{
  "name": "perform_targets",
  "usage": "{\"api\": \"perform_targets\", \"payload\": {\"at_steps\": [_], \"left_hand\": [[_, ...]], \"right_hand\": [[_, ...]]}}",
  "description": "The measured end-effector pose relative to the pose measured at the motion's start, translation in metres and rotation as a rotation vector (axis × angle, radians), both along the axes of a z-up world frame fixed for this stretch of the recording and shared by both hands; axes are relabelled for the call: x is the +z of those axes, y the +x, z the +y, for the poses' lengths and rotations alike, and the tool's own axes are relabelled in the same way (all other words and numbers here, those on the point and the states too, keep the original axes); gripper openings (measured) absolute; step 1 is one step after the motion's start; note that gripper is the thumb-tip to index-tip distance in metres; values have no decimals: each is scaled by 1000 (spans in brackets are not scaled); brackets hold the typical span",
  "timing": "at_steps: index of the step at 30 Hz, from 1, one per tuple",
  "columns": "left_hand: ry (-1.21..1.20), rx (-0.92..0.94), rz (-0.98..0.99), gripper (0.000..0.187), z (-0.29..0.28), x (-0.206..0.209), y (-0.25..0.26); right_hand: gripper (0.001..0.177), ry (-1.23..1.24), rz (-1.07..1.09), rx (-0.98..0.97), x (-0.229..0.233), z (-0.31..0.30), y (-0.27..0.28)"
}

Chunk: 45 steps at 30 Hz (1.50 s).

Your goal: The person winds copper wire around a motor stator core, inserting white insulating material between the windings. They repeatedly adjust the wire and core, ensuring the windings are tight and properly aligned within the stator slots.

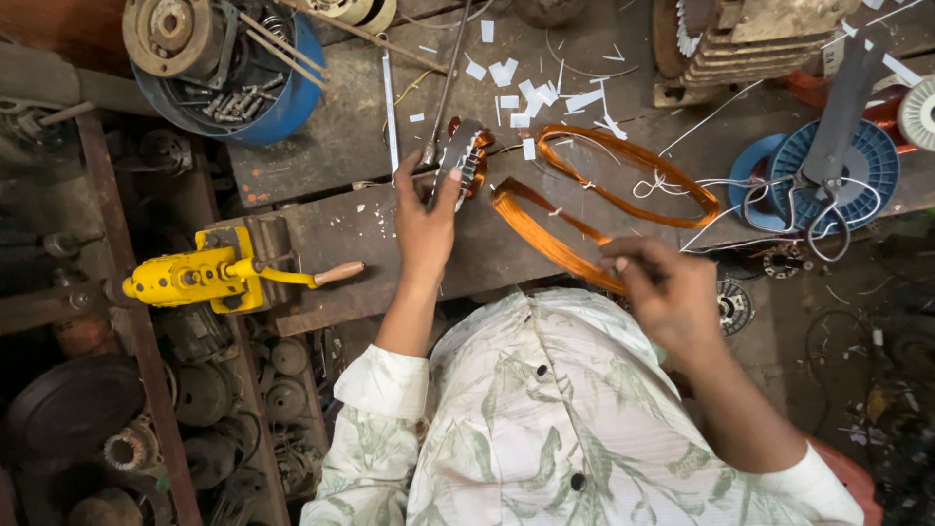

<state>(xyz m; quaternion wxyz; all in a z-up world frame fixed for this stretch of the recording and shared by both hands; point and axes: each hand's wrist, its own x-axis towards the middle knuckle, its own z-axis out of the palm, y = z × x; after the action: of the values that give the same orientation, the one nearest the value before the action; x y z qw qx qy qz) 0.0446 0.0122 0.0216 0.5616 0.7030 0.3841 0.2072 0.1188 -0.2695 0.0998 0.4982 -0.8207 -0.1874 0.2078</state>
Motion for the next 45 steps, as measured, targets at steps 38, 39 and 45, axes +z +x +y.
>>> {"api": "perform_targets", "payload": {"at_steps": [38,39,45], "left_hand": [[689,-509,25,54,-38,11,8],[666,-516,6,55,-35,11,9],[676,-542,24,66,-34,13,15]], "right_hand": [[20,86,484,80,-12,-9,62],[20,60,430,97,-10,-9,60],[18,-71,33,316,-3,-8,52]]}}
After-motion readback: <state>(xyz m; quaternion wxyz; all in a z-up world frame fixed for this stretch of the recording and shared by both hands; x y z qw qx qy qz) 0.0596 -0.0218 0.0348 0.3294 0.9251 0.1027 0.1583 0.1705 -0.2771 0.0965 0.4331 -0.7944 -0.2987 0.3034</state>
